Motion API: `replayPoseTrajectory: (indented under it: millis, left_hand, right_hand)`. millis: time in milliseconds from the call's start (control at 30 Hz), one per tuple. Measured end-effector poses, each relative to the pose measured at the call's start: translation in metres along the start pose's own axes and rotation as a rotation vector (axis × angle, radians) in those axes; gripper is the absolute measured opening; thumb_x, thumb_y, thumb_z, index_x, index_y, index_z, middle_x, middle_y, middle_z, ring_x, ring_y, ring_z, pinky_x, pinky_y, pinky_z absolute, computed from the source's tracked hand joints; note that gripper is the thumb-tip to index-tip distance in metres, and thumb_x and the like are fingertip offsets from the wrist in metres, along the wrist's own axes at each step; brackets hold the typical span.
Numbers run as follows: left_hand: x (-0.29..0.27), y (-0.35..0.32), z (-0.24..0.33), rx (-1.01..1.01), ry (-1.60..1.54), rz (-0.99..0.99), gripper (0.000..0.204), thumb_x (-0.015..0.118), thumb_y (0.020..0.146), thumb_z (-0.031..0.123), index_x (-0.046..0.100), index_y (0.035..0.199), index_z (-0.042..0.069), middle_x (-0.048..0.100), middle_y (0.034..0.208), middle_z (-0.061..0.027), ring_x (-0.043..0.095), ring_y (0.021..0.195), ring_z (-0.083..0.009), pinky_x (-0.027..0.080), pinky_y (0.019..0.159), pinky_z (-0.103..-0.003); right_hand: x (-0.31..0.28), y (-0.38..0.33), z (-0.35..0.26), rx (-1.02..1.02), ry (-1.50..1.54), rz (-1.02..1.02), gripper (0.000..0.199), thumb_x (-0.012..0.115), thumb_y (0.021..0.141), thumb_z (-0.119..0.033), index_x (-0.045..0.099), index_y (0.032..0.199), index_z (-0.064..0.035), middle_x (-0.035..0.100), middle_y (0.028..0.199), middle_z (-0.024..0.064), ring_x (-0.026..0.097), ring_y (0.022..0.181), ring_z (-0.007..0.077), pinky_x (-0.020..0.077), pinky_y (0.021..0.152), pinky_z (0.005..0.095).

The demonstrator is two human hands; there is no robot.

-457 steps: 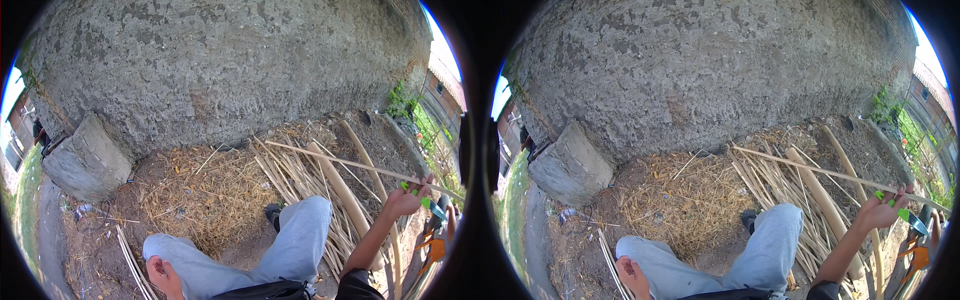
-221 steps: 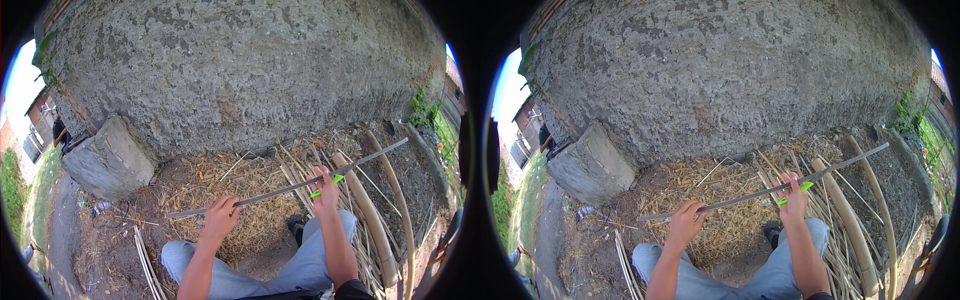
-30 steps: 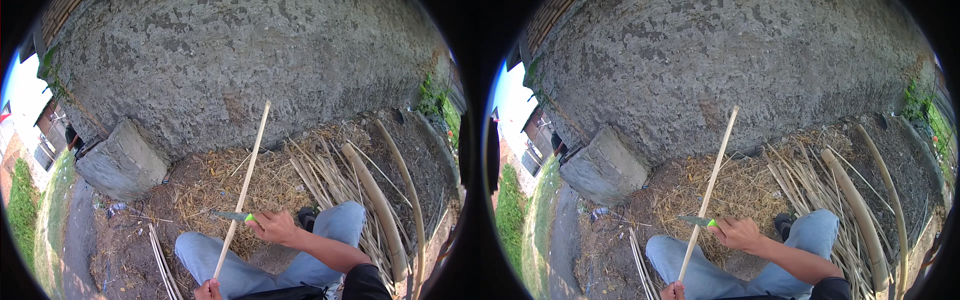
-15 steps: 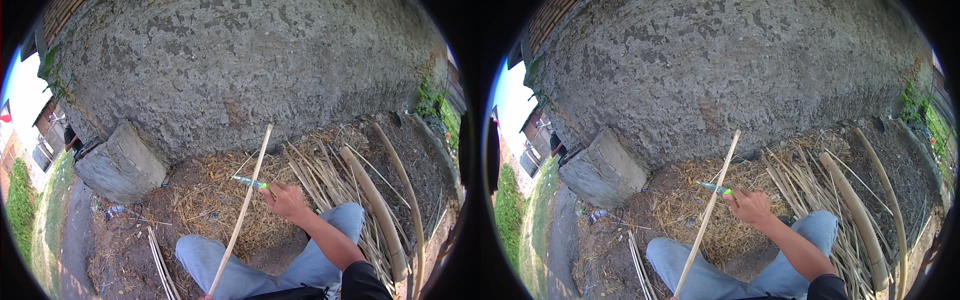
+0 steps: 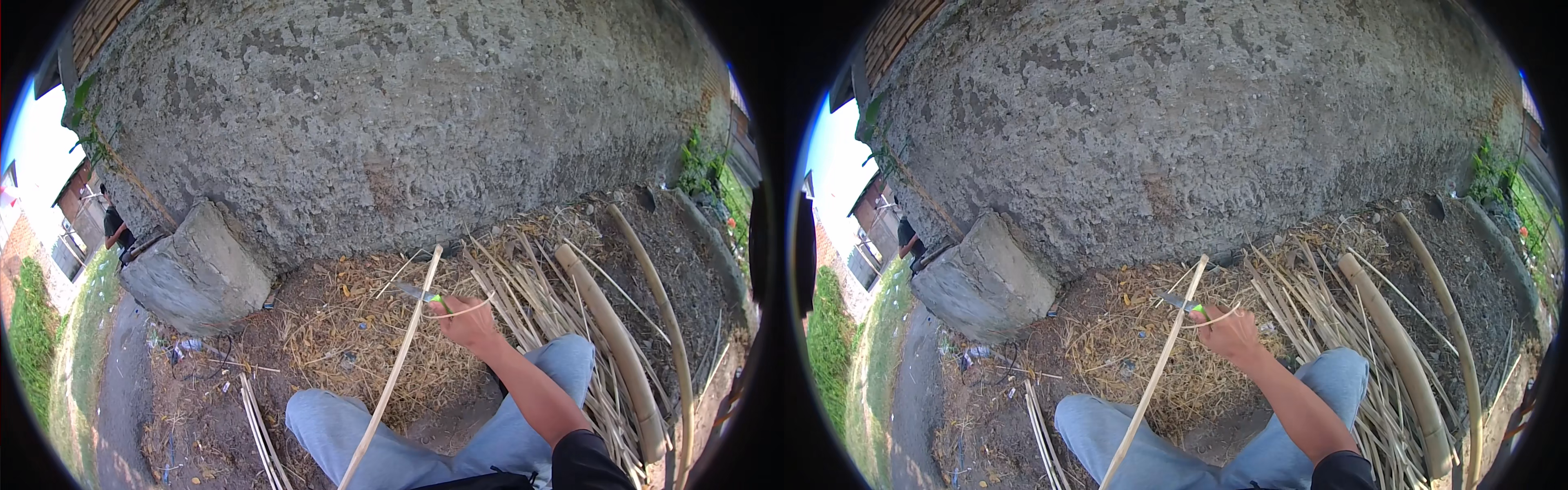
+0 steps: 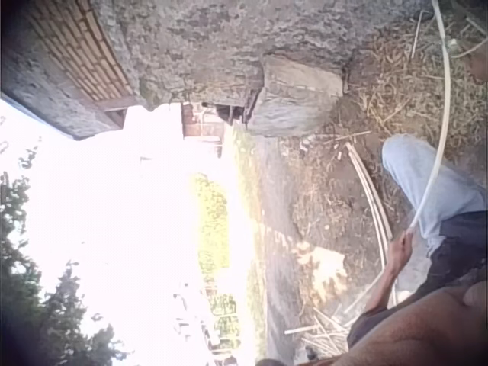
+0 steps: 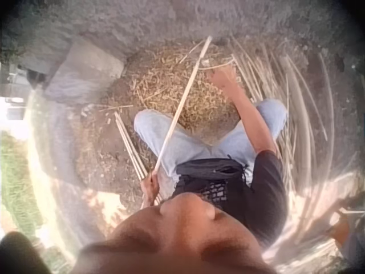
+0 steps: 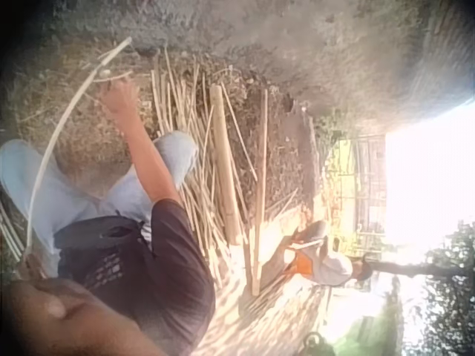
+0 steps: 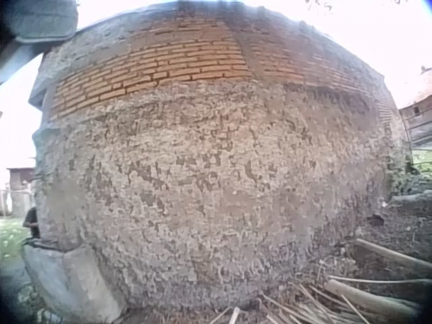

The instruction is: The person scrapes a bamboo strip using a knife, bends and turns the strip by hand, and scrapes the bamboo strip again with the knife.

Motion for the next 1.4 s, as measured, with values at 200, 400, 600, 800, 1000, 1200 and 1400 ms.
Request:
replayPoseTrajectory:
  millis: [200, 400, 600, 800, 1000, 1200, 1400]
  left_hand:
    - [-0.016, -0.011, -0.007, 0.075, 0.025, -0.025, 0.027, 0.053, 0.097, 0.015, 0.056, 0.074, 0.003, 0.036, 0.054, -0.0096, 0.031, 0.049, -0.0177, 0.031, 0.045, -0.036]
    - [-0.032, -0.020, -0.005, -0.099, 0.001, -0.071, 0.034, 0.054, 0.099, 0.024, 0.054, 0.074, 0.002, 0.038, 0.055, -0.0096, 0.032, 0.051, -0.0150, 0.032, 0.045, -0.036]
    - [-0.047, -0.036, -0.014, -0.106, 0.063, -0.045, 0.038, 0.052, 0.100, 0.028, 0.053, 0.073, 0.002, 0.040, 0.056, -0.0078, 0.035, 0.053, -0.0140, 0.032, 0.046, -0.036]
    - [-0.054, -0.044, -0.043, -0.199, 0.033, 0.143, 0.037, 0.052, 0.100, 0.028, 0.054, 0.073, 0.002, 0.042, 0.056, -0.0068, 0.036, 0.053, -0.0138, 0.032, 0.047, -0.036]
    - [-0.009, 0.021, -0.019, -0.172, -0.359, -0.019, 0.035, 0.050, 0.100, 0.029, 0.061, 0.078, 0.004, 0.046, 0.061, -0.0016, 0.042, 0.060, -0.0083, 0.033, 0.049, -0.029]
    - [0.027, 0.075, 0.036, 0.007, -0.478, -0.001, 0.037, 0.053, 0.099, 0.030, 0.061, 0.075, 0.004, 0.048, 0.057, 0.0025, 0.044, 0.052, -0.0066, 0.034, 0.047, -0.027]
    - [0.047, 0.096, 0.062, -0.108, -0.494, -0.244, 0.046, 0.048, 0.101, 0.038, 0.056, 0.067, 0.008, 0.046, 0.053, 0.0027, 0.042, 0.045, -0.0072, 0.033, 0.043, -0.025]
  right_hand:
    - [0.005, -0.004, 0.004, 0.032, 0.090, 0.071, 0.031, 0.060, 0.094, -0.032, 0.067, 0.077, -0.0078, 0.055, 0.047, 0.0076, 0.051, 0.035, 0.0259, 0.0380, 0.035, 0.0379]
    - [0.010, -0.004, 0.019, 0.191, 0.068, -0.078, 0.034, 0.058, 0.094, -0.037, 0.071, 0.083, -0.0071, 0.061, 0.055, 0.0126, 0.058, 0.043, 0.0315, 0.0431, 0.041, 0.0447]
    - [-0.003, 0.006, 0.097, 0.640, -0.091, -0.100, 0.043, 0.056, 0.095, -0.037, 0.068, 0.072, -0.0020, 0.062, 0.062, 0.0219, 0.064, 0.060, 0.0386, 0.0484, 0.054, 0.0477]
    - [-0.001, -0.016, 0.122, 1.512, 1.675, -0.187, 0.045, 0.037, 0.104, -0.040, 0.062, 0.093, -0.0048, 0.040, 0.053, -0.0055, 0.035, 0.042, 0.0080, 0.0281, 0.040, 0.0253]
    - [-0.013, -0.024, 0.049, 1.483, 1.469, -0.146, 0.047, 0.033, 0.105, -0.040, 0.061, 0.103, -0.0021, 0.033, 0.056, -0.0076, 0.026, 0.044, 0.0052, 0.0228, 0.039, 0.0229]
    - [-0.037, -0.043, -0.048, 0.229, 0.553, -0.118, 0.031, 0.058, 0.096, -0.030, 0.069, 0.087, -0.0030, 0.058, 0.057, 0.0071, 0.050, 0.040, 0.0200, 0.0378, 0.039, 0.0354]
    - [-0.038, -0.056, -0.073, -0.048, 0.435, -0.212, 0.024, 0.065, 0.091, -0.030, 0.068, 0.090, -0.0062, 0.063, 0.064, 0.0061, 0.058, 0.044, 0.0249, 0.0426, 0.036, 0.0371]
Point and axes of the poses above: each hand's wrist, its own y-axis towards the middle knuckle, its own x-axis out of the palm, z = x × y, the point moved 2 cm from there along y, towards the middle knuckle
